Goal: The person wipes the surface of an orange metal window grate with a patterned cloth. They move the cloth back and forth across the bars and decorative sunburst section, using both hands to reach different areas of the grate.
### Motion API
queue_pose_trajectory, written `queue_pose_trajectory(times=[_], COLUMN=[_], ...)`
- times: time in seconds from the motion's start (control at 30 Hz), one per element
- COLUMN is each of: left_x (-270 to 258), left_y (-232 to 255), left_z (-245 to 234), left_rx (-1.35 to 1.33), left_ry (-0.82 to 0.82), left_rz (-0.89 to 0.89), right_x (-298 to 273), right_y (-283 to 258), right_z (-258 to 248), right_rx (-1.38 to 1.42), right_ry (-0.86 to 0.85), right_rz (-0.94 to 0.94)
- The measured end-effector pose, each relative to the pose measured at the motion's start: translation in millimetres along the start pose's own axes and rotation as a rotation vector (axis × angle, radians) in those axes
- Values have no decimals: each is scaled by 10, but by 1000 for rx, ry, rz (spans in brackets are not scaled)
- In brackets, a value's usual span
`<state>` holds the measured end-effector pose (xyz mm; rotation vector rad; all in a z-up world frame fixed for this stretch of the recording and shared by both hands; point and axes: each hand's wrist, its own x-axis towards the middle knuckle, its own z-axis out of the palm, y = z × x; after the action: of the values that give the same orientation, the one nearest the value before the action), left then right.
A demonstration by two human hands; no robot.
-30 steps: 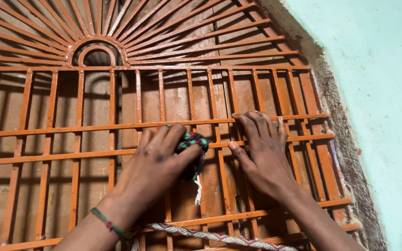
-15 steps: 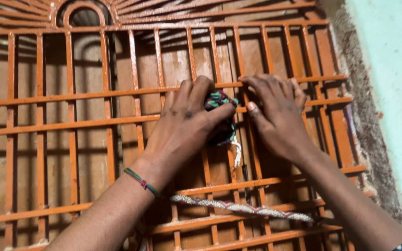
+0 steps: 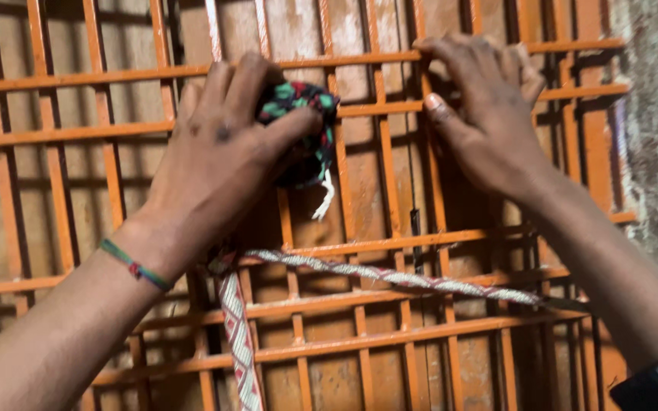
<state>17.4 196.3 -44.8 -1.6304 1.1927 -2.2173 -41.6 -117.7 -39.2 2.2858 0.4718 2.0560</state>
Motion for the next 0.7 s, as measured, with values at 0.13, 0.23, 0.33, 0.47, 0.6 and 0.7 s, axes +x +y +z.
queue_pose_trajectory(times=[0.13, 0.23, 0.33, 0.47, 0.6, 0.7], left_x=[73, 318, 451, 497, 477, 334], left_y=[33, 150, 286, 320, 239, 140], left_z=[147, 326, 422, 477, 393, 214], left_rx=[-64, -109, -183, -202, -234, -113], left_ry=[123, 207, 226, 323, 269, 265], left_rz=[50, 109, 93, 134, 172, 168], right_x=[-7, -37, -55, -63, -65, -13], right_y=[18, -30, -52, -65, -42, -50], right_z=[-35, -26, -80, -76, -37, -6], right_rx=[47, 97, 126, 132, 35, -20], right_ry=[7, -2, 2, 50, 61, 127], right_rz=[-90, -84, -68, -104, -46, -149])
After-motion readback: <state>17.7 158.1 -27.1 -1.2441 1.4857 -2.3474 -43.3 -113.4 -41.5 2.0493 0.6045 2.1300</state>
